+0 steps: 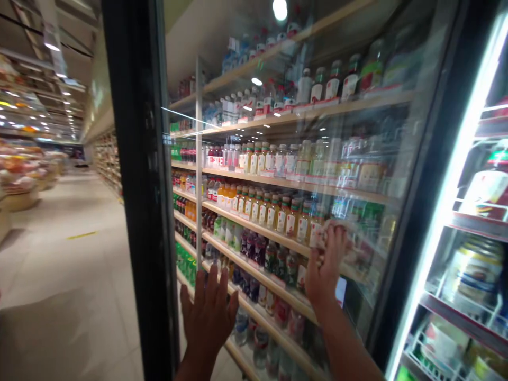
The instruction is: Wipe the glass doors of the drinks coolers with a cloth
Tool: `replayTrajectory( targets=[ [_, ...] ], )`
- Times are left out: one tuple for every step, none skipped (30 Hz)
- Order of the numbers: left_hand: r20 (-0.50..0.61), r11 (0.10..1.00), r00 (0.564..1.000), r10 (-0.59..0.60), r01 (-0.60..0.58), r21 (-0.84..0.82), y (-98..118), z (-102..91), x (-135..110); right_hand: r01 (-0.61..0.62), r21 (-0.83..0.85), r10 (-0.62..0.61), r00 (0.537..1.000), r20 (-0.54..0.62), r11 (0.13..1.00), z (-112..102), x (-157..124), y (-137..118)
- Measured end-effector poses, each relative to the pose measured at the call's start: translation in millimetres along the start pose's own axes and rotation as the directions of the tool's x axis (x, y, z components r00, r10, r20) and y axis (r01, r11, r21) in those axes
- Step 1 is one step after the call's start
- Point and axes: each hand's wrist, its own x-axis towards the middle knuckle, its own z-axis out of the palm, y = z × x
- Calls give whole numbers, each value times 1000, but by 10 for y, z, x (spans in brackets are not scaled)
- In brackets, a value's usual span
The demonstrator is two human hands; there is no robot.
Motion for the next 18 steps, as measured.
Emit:
replayTrajectory(
  targets=[
    [-1, 1000, 1000, -4, 4, -1, -8, 37, 3, 65, -4, -64, 995, 74, 998, 39, -50, -107],
    [-3, 1000, 1000, -4, 4, -4, -18, 74, 5, 152, -4, -149, 976, 157, 988, 75, -107, -210],
    [-4, 1000, 1000, -3, 3, -12, -31, 110, 6, 242, -2, -235, 944, 231, 970, 106, -159, -291],
    [-7, 1000, 1000, -2, 2, -20, -46, 145, 6, 311, -9, -295, 911, 289, 950, 130, -200, -333],
    [-11, 1000, 1000, 1, -1, -30, -62, 179, 4, 352, -30, -325, 892, 314, 936, 145, -225, -332],
    [-12, 999, 1000, 2, -2, -43, -77, 211, 1, 359, -66, -323, 894, 309, 931, 154, -236, -287],
    [-14, 998, 1000, 1, -1, -57, -90, 243, -2, 334, -110, -294, 915, 277, 936, 159, -235, -211],
    [-17, 997, 1000, -5, 3, -71, -100, 272, -4, 286, -151, -248, 940, 233, 946, 162, -231, -120],
    [-16, 996, 1000, -12, 10, -84, -108, 300, -6, 230, -178, -197, 963, 185, 957, 165, -231, -34],
    [-17, 996, 1000, -16, 15, -92, -114, 326, -6, 174, -187, -149, 979, 141, 967, 171, -240, 30],
    [-23, 995, 1000, -18, 16, -95, -118, 349, -3, 127, -182, -107, 988, 114, 975, 182, -263, 59],
    [-24, 995, 1000, -15, 13, -95, -123, 370, 3, 94, -174, -75, 991, 110, 980, 198, -301, 47],
    [-27, 996, 1000, -6, 4, -95, -128, 390, 13, 90, -165, -68, 988, 137, 982, 221, -350, 0],
    [-29, 995, 1000, 2, -5, -97, -134, 408, 26, 123, -155, -92, 977, 194, 980, 248, -405, -71],
    [-34, 994, 999, 7, -10, -106, -140, 424, 43, 186, -144, -142, 953, 269, 972, 278, -456, -149],
    [-38, 993, 999, 5, -9, -121, -148, 440, 61, 260, -133, -202, 917, 344, 956, 307, -493, -216],
    [-40, 990, 999, 4, -10, -138, -156, 457, 80, 330, -124, -257, 880, 399, 936, 332, -511, -255],
    [-43, 988, 999, 5, -12, -154, -164, 475, 97, 381, -120, -301, 856, 420, 917, 351, -503, -258]
  ],
)
